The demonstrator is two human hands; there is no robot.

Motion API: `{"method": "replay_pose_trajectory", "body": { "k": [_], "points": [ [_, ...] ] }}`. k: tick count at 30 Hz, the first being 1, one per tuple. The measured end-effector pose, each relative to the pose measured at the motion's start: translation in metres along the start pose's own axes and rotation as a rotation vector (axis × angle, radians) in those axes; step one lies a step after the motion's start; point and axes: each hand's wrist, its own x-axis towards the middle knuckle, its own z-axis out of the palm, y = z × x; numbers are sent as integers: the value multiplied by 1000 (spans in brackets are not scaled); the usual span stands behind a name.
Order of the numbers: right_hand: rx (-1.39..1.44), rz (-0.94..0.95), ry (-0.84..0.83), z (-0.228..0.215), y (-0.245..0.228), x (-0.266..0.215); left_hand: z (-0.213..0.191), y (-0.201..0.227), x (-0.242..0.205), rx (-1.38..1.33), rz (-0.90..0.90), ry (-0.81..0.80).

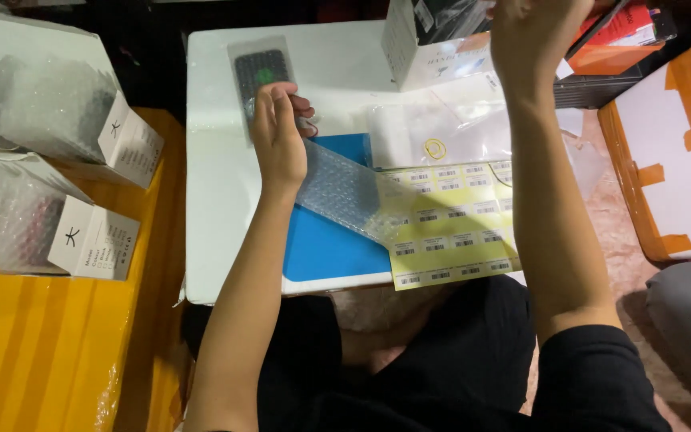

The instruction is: The person removes a phone screen from a plastic sleeve, applies several barcode stickers to its back, and then slides the screen into a bubble wrap sleeve.

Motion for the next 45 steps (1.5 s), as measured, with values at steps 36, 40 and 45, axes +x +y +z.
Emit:
{"method": "replay_pose_trajectory", "body": {
  "k": [36, 40, 45],
  "points": [
    [-269, 143, 54, 37, 11, -56, -21, -13, 19, 576, 205, 61],
    [-186, 165, 49, 34, 3, -51, -47, -35, 59, 851, 151, 153],
    [-87, -128, 88, 29, -11, -43, -37, -39, 76, 1436, -145, -64]
  ]
}}
